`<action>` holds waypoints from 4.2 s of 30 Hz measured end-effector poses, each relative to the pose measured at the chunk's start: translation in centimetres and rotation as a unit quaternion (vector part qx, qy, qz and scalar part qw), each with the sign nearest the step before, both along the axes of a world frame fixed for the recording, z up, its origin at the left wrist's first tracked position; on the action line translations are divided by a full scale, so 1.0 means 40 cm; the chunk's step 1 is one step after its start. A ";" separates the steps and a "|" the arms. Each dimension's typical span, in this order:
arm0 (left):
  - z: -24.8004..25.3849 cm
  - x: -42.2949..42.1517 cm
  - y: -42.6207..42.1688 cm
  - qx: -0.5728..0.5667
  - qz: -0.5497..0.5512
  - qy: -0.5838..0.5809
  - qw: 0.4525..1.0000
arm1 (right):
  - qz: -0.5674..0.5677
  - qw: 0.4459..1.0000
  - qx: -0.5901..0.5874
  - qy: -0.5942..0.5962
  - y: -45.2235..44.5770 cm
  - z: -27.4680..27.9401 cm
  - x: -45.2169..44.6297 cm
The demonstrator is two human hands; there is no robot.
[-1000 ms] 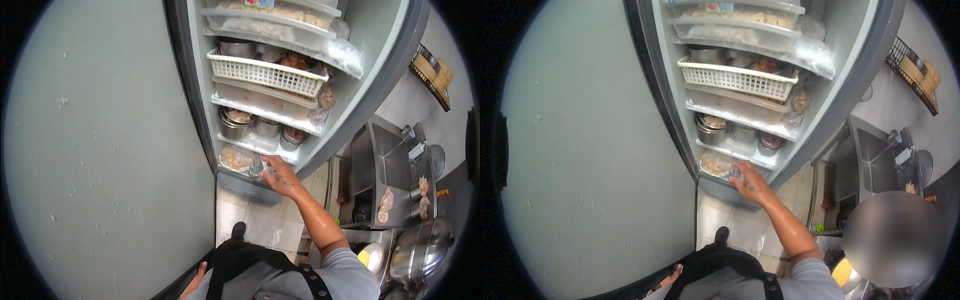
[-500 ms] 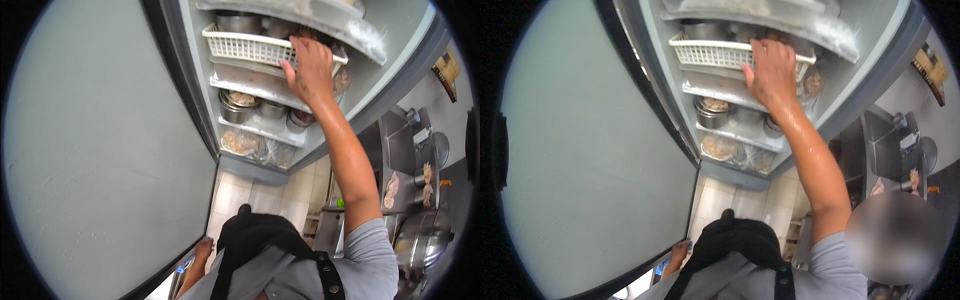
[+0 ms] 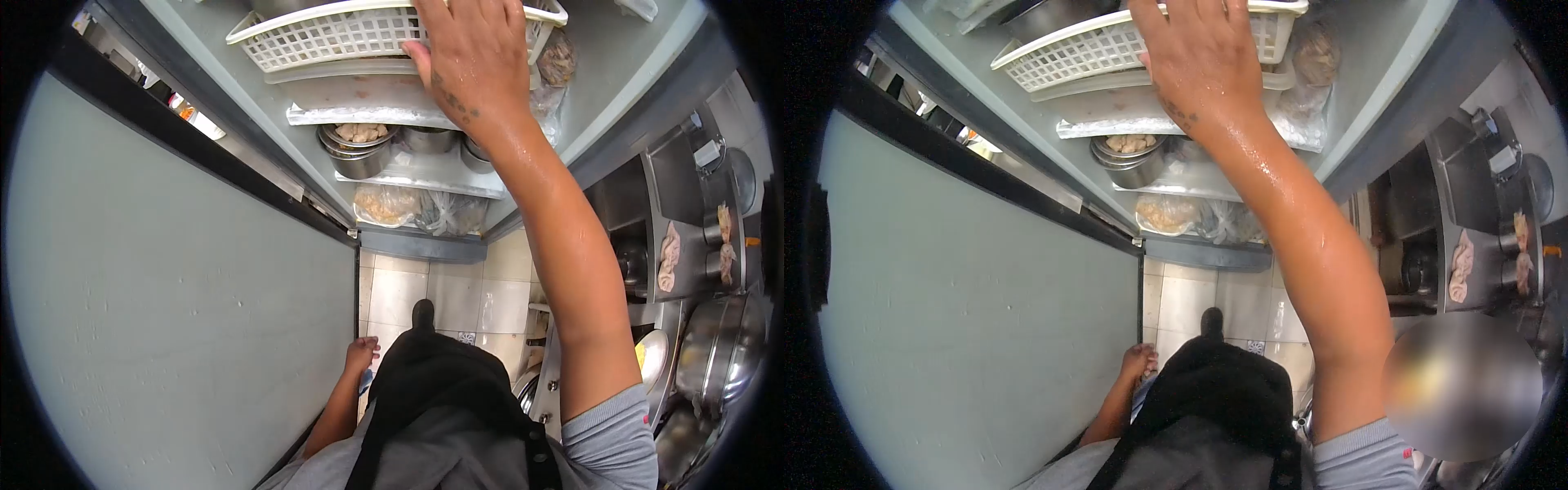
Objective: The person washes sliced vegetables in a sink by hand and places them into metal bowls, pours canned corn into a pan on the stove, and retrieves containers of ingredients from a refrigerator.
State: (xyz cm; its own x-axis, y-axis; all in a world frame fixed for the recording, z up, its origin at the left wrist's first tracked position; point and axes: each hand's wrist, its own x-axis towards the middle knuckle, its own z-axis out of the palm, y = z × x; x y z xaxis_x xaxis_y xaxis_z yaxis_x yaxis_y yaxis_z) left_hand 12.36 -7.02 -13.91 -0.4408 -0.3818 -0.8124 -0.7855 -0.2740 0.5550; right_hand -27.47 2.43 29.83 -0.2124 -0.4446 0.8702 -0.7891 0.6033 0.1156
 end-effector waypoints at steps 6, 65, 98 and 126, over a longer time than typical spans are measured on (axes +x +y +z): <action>0.038 -0.250 -0.044 -0.037 -0.044 0.071 0.996 | 0.005 1.000 -0.017 0.022 -0.018 -0.043 -0.036; -0.435 0.025 0.401 -0.315 -0.520 -0.037 0.793 | 0.057 0.705 -0.096 -0.700 0.259 -1.250 0.343; -0.357 0.012 0.243 -0.303 -0.611 -0.057 0.729 | 0.236 0.667 0.243 -0.663 0.397 -0.986 0.527; 0.559 -0.401 0.328 0.028 -0.335 0.441 0.833 | 0.153 0.757 -0.128 -0.622 0.631 -0.745 0.482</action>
State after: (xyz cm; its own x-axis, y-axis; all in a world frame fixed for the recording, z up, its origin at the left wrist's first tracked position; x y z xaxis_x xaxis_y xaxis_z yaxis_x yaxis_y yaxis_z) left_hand -3.67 6.09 8.44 -0.9740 0.2160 -0.0689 -0.0667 0.0170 0.9976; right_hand -8.20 27.68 0.04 -0.8597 -0.4892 0.1469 -0.2982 0.2471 -0.9220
